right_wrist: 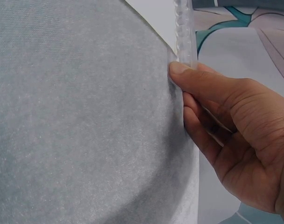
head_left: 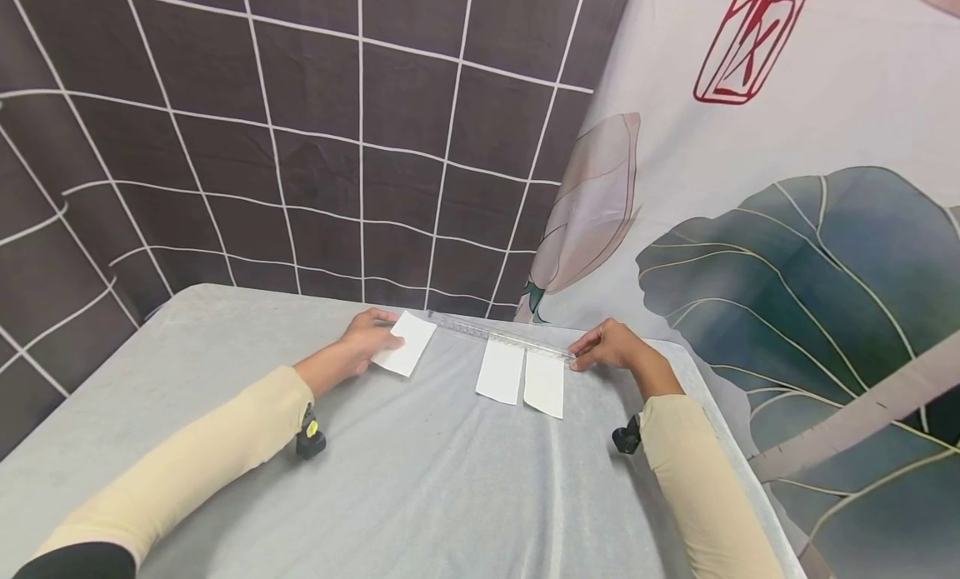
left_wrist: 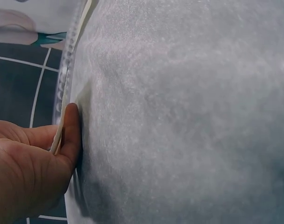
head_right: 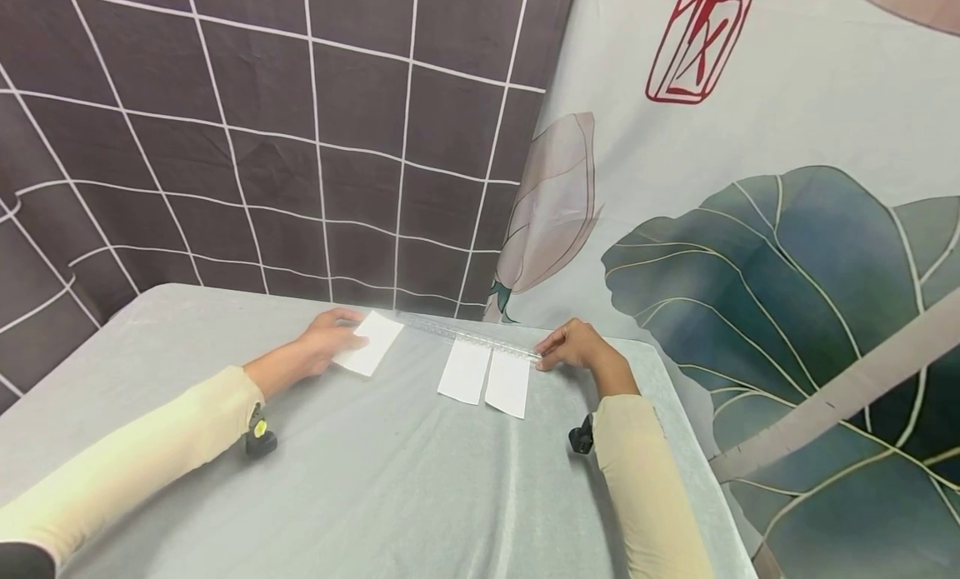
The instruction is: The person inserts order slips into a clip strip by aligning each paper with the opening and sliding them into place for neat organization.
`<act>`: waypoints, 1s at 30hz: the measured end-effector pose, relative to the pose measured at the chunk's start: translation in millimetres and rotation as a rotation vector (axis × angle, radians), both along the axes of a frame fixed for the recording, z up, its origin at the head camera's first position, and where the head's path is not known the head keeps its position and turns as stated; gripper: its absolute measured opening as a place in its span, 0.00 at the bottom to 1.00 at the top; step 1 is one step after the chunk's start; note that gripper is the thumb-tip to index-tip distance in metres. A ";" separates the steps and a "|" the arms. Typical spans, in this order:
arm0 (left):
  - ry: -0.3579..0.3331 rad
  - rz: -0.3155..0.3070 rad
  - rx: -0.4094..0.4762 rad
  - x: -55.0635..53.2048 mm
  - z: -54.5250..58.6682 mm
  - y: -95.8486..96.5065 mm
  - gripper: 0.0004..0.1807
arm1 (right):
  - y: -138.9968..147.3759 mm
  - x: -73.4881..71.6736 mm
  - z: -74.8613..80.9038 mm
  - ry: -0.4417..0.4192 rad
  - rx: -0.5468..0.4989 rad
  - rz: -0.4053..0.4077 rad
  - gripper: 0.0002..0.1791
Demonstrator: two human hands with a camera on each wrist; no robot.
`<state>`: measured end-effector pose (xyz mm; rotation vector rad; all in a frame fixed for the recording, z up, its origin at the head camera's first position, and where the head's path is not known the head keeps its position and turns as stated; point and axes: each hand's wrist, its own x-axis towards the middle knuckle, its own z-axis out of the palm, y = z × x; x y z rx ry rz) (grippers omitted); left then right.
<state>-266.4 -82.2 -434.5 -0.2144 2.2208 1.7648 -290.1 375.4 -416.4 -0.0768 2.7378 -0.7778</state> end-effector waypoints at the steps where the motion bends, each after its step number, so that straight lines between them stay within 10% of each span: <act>1: -0.001 0.004 0.002 -0.4 -0.5 0.5 0.35 | 0.0 -0.5 0.1 -0.002 -0.001 -0.002 0.17; 30: 0.011 0.025 0.108 -9.6 -4.2 19.6 0.35 | -1.5 1.2 0.0 0.008 0.003 0.002 0.16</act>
